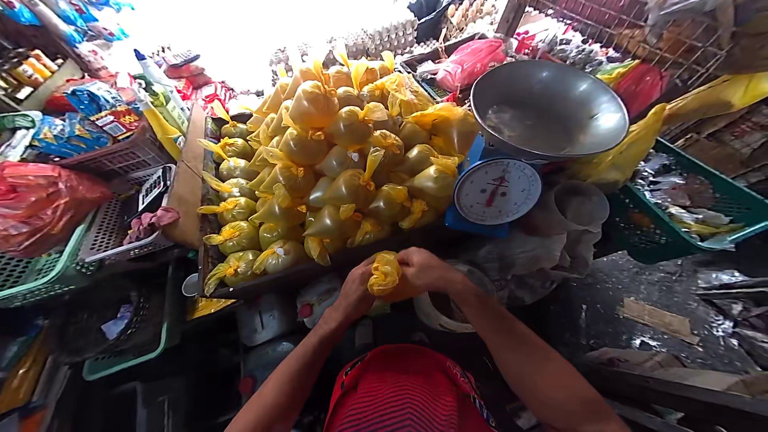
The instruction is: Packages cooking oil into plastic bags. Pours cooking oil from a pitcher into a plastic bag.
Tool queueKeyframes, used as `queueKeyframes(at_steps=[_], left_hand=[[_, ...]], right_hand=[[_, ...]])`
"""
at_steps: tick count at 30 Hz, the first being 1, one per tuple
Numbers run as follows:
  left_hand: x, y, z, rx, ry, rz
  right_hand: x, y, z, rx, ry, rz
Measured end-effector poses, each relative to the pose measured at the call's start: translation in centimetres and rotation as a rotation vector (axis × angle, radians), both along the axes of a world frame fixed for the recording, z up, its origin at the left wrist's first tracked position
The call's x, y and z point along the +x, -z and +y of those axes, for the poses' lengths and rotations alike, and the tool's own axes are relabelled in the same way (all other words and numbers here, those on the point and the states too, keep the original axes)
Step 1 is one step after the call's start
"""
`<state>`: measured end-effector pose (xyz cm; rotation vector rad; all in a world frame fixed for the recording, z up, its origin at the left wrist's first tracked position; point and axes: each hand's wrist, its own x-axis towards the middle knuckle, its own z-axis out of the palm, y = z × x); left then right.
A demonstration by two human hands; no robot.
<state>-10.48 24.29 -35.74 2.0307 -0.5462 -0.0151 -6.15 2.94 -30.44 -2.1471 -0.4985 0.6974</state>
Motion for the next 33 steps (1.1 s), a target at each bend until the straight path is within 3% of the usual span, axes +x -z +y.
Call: queueKeyframes(at_steps=[2,5,7,13,16,19,23,25,27,30,31,33], left_hand=[[0.2,-1.3,-0.5,0.025,-0.038,-0.072],[1.4,-3.5,-1.1,-0.051,-0.092,-0.149],[2.1,-4.7,-1.5,-0.173,-0.127,-0.098],[2.8,-8.0,-2.5,-0.384,-0.342,0.298],[3.6,-9.9,-2.5,-0.403,-0.273,0.434],[3.4,-10.2,-1.7,-0.187,-0.161,0.26],[2.9,-9.6,-1.6,0.482,-0.16,-0.434],[2.6,-8.5,-1.8,0.503,-0.193,-0.468],[2.0,-7.0,-2.2,0.273,-0.246,-0.182],[1.9,-4.3,-2.4,-0.263,-0.352,0.629],[2.0,-3.9,-2.2,-0.361,-0.364,0.783],[2.1,-4.4,-2.0,-0.379,-0.373,0.854]], right_hand=[[1.0,-1.7,-0.5,-0.013,-0.017,-0.121],[1.3,-2.7,-1.2,0.363,0.22,-0.131],[0.6,-3.2,-1.5,0.504,0.261,-0.045],[-1.6,-2.2,1.6,0.391,0.334,-0.585],[-1.4,-2.8,1.1,0.344,0.232,-0.656],[-1.4,-3.9,-0.1,0.399,0.217,-0.441],[0.3,-3.1,-1.8,0.572,0.19,-0.058],[1.5,-1.6,-2.1,0.62,0.143,-0.017],[2.1,0.0,-2.0,0.565,0.117,-0.104],[0.8,2.4,-1.0,0.327,0.211,-0.356],[0.3,3.4,-0.4,0.201,0.223,-0.415],[-1.3,4.4,1.3,-0.031,0.207,-0.515]])
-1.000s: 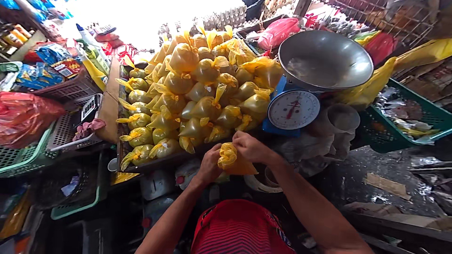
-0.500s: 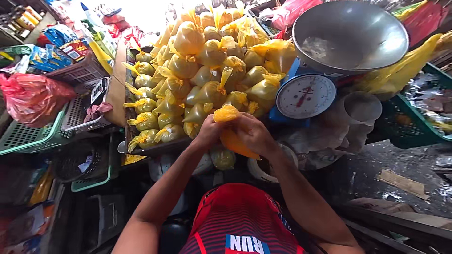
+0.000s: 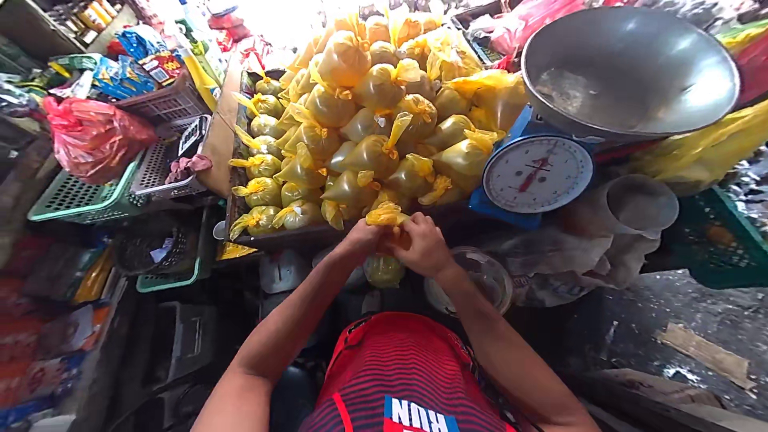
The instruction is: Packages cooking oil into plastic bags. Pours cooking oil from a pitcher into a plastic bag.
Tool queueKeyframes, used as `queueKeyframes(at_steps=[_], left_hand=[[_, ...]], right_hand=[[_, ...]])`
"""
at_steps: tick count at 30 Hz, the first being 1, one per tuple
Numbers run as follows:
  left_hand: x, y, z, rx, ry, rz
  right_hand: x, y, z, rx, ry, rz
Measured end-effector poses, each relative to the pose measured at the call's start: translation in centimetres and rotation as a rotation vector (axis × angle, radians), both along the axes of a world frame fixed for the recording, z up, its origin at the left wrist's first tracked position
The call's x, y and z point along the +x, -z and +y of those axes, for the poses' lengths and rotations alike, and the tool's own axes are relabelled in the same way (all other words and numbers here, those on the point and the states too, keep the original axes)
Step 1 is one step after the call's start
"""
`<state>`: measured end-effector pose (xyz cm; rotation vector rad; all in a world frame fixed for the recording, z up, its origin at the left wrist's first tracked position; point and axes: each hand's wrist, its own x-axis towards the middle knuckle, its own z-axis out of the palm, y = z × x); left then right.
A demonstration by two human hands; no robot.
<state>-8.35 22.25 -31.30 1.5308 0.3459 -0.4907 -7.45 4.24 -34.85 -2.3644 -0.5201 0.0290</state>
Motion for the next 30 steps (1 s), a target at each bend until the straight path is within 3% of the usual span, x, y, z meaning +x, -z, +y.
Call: queueKeyframes(at_steps=[3,5,6,10,13,17,21,23,26,28,30], left_hand=[[0.0,-2.5,0.8,0.389,0.1,-0.224],[0.5,-2.9,1.8,0.657,0.092,-0.349],[0.6,-3.3,2.0,0.693,0.055,-0.36],[0.9,-4.0,0.7,0.375,-0.189,-0.374],[2.3,-3.2,1.0,0.125,-0.376,-0.324],[4.0,-2.9,1.5,-0.252,-0.712,-0.084],[3.9,-1.6,2.2,-0.614,-0.834,0.084],[3.0,-1.6,2.4,-0.641,-0.812,0.106],[0.7,-1.0,3.8,-0.135,-0.469,0.006],[-1.8,-0.7,4.8,0.362,-0.11,-0.049],[-6.0,-0.1,4.4,0.633,0.284,0.018]], right_hand=[[-0.9,-0.1,2.0,-0.103,-0.008,-0.217],[-0.6,-0.9,2.7,-0.035,-0.067,-0.248],[-0.3,-1.3,2.9,0.02,-0.101,-0.218],[-0.4,-1.4,2.9,0.213,-0.19,-0.118],[-1.6,-0.9,2.9,0.233,-0.204,-0.248],[-3.2,0.5,2.3,0.277,-0.195,-0.387],[-5.6,2.7,2.3,0.342,-0.185,-0.449],[-6.6,3.7,1.8,0.376,-0.2,-0.406],[-6.0,4.5,0.1,0.387,-0.288,-0.32],[-3.8,4.8,-2.0,0.299,-0.389,-0.339],[-1.8,5.6,-3.7,0.173,-0.525,-0.394]])
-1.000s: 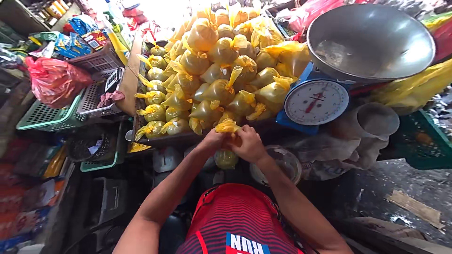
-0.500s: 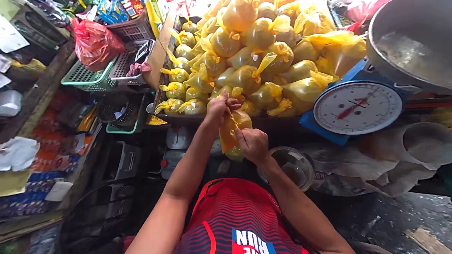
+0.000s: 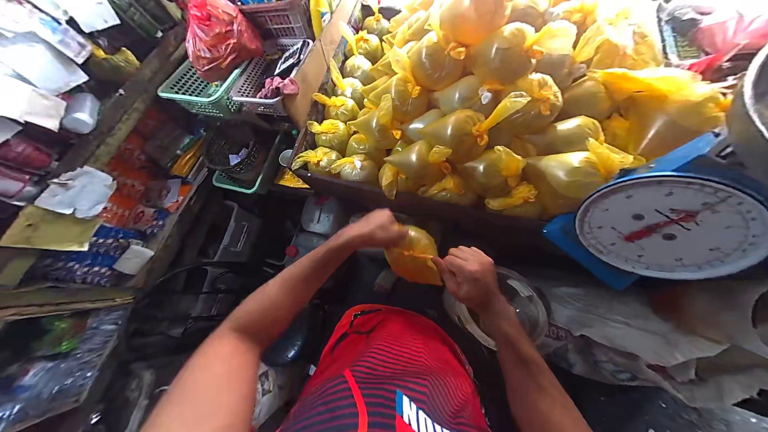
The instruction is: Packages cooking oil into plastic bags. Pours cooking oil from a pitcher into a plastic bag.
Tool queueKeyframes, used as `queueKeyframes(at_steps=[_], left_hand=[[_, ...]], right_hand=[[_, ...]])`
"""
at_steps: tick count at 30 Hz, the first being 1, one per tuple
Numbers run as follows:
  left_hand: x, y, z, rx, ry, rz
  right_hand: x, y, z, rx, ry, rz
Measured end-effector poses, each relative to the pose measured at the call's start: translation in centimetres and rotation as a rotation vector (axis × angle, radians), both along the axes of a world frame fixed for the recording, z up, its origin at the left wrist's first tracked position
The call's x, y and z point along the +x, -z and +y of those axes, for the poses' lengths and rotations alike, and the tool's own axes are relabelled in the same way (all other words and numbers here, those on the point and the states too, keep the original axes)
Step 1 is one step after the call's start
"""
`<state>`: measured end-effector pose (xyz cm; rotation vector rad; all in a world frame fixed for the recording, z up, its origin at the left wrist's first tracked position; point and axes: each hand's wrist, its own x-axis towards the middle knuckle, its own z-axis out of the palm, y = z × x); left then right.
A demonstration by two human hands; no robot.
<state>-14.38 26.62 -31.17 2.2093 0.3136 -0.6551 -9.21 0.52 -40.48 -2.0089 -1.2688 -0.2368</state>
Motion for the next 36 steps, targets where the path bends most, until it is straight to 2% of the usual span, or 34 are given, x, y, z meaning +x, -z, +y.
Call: queueKeyframes(at_steps=[2,3,5,8,9,10,11,12,14,16,17,19,21,23,28,31,33,35,36], left_hand=[[-4.1,1.4,-1.3,0.022,0.228,0.119],[-5.7,2.3,-1.6,-0.051,0.234,0.138],[-8.0,4.3,-1.2,-0.376,0.001,0.186],[-8.8,4.8,-0.2,-0.967,-0.621,0.299],[-8.3,4.3,0.1,-1.076,-0.728,0.287],[-7.8,3.9,0.4,-1.104,-0.7,0.224],[-7.1,3.7,0.7,-1.026,-0.554,0.108],[-6.1,3.4,1.3,-0.849,-0.37,-0.046],[-4.0,2.1,3.4,-0.31,-0.033,-0.337],[-2.1,0.9,5.8,0.063,0.141,-0.539],[-1.1,0.5,7.2,0.122,0.164,-0.582],[0.9,-0.2,10.3,0.051,0.148,-0.58],[2.3,-1.0,13.4,-0.139,0.118,-0.485],[3.3,-1.6,16.3,-0.205,0.138,-0.405],[6.3,-1.2,22.0,0.146,0.16,-0.475],[8.4,0.3,24.4,0.341,0.145,-0.604],[9.2,-0.2,25.3,0.427,0.126,-0.638],[9.5,-1.7,26.0,0.336,0.045,-0.567],[9.6,-2.1,26.5,0.171,-0.013,-0.512]], right_hand=[[1.0,1.5,-0.8,-0.123,-0.109,0.002],[1.1,2.0,-1.1,-0.192,-0.151,0.064],[0.4,1.9,-1.7,-0.343,-0.191,0.274],[-2.3,0.1,-0.5,-0.365,-0.189,0.443],[-3.4,-0.8,0.8,-0.333,-0.192,0.446],[-4.2,-1.7,2.5,-0.291,-0.195,0.441],[-4.3,-2.6,4.4,-0.22,-0.186,0.446],[-3.6,-3.4,6.5,-0.117,-0.165,0.46],[-1.0,-5.1,10.2,0.013,-0.12,0.471],[1.4,-6.6,13.1,0.064,-0.126,0.496],[2.2,-7.1,14.5,0.099,-0.138,0.525],[3.7,-7.8,16.9,0.144,-0.141,0.618],[4.5,-8.2,19.1,0.072,-0.086,0.645],[4.8,-7.8,21.6,0.033,-0.002,0.619],[4.3,-5.3,27.9,0.173,0.171,0.563],[4.0,-5.6,29.7,0.311,0.14,0.569],[4.5,-6.7,30.8,0.37,0.072,0.571],[5.8,-8.1,32.2,0.369,-0.009,0.583],[6.6,-8.5,33.0,0.36,-0.047,0.596]])
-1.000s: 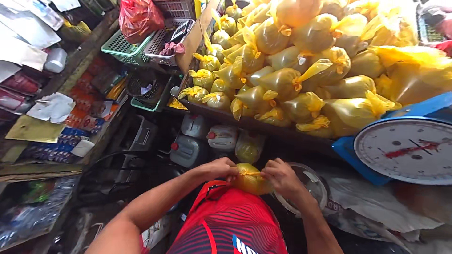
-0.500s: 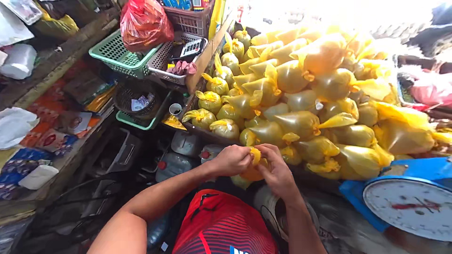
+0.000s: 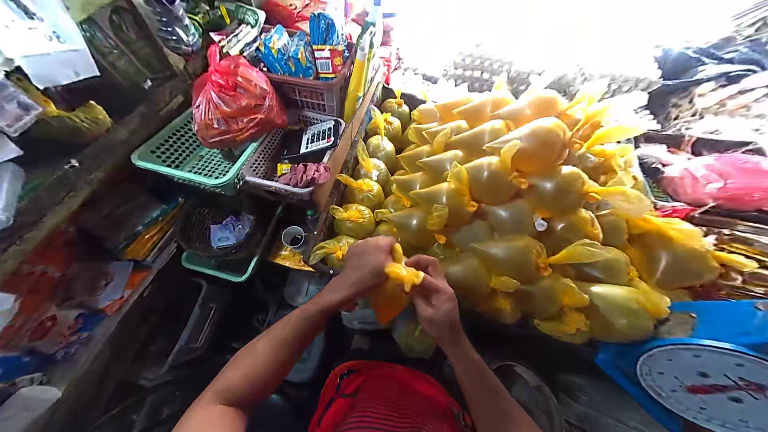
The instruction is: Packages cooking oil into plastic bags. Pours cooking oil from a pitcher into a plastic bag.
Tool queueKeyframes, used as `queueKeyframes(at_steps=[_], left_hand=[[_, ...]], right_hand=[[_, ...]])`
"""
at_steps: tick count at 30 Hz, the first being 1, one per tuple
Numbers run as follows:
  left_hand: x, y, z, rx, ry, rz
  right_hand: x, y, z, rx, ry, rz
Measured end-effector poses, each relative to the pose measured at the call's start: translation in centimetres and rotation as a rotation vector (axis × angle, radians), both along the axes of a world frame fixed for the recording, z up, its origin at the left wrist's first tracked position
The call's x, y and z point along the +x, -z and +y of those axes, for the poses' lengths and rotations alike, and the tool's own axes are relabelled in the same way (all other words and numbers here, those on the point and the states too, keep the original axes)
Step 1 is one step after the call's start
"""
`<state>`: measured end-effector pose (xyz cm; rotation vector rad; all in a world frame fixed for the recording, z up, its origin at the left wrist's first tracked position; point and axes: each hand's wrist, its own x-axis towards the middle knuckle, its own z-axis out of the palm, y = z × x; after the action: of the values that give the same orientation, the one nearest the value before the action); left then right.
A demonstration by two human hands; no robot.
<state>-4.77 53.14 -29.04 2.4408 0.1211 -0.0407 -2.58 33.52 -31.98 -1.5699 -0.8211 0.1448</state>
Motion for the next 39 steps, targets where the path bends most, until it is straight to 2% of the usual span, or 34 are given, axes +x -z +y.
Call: queueKeyframes(at_steps=[2,3,4,7,8,10,11,13,17,19,22,23,25,26,28,29,31,33,35,36,37,39], left_hand=[[-0.2,0.0,0.5,-0.531,-0.004,0.098],[-0.4,0.0,0.4,-0.735,-0.008,0.142],[-0.4,0.0,0.3,-0.828,-0.02,0.15],[0.4,0.9,-0.3,-0.694,-0.056,0.012],[0.8,1.4,-0.6,-0.664,-0.079,-0.047],[1.9,2.2,-0.7,-0.699,-0.127,-0.112],[2.3,2.4,-0.7,-0.731,-0.152,-0.108],[3.1,2.6,-0.8,-0.777,-0.188,-0.06],[4.2,2.8,-0.4,-0.758,-0.363,0.165],[4.8,3.1,0.4,-0.693,-0.413,0.291],[4.5,3.6,1.6,-0.505,-0.231,0.301],[4.4,3.6,1.6,-0.338,-0.181,0.267],[4.0,3.6,0.4,0.124,-0.201,0.168],[3.6,4.0,-0.4,0.322,-0.223,0.054],[3.3,6.0,-1.1,0.505,-0.24,-0.251],[3.3,6.8,-1.1,0.485,-0.235,-0.35],[3.8,7.6,-1.3,0.241,-0.219,-0.39],[4.1,7.2,-1.8,-0.206,-0.237,-0.285],[4.1,6.4,-1.8,-0.68,-0.343,-0.145],[3.9,5.8,-2.0,-0.821,-0.414,-0.103],[3.8,5.2,-2.2,-0.871,-0.477,-0.078],[3.6,4.9,-2.6,-0.726,-0.528,-0.085]], right_hand=[[1.9,0.2,1.7,0.05,-0.048,0.052],[2.8,0.7,2.5,0.115,-0.057,0.113],[3.8,1.0,3.2,0.196,-0.044,0.195],[6.2,1.4,4.3,0.352,0.041,0.383],[6.8,1.7,4.2,0.32,0.043,0.366],[8.5,2.4,2.8,0.087,-0.005,0.179],[9.4,2.8,2.0,-0.068,-0.041,0.051],[10.2,4.1,1.2,-0.184,-0.058,-0.096],[10.3,6.4,2.8,-0.094,0.043,-0.171],[10.7,6.5,3.5,-0.106,-0.022,-0.203],[11.9,6.4,4.0,-0.284,-0.124,-0.175],[12.5,6.0,4.1,-0.35,-0.149,-0.124],[13.2,5.1,4.5,-0.461,-0.193,-0.023],[13.4,4.6,4.7,-0.497,-0.214,0.019],[14.1,4.0,4.9,-0.52,-0.247,0.047],[14.5,4.0,4.9,-0.511,-0.263,0.031],[15.3,4.6,4.8,-0.464,-0.293,-0.034],[15.6,5.2,4.4,-0.372,-0.307,-0.074],[14.5,5.5,4.0,-0.32,-0.228,-0.106],[13.4,5.3,3.6,-0.309,-0.165,-0.122],[12.3,4.9,3.3,-0.299,-0.102,-0.152],[10.6,4.3,2.9,-0.306,-0.021,-0.193]])
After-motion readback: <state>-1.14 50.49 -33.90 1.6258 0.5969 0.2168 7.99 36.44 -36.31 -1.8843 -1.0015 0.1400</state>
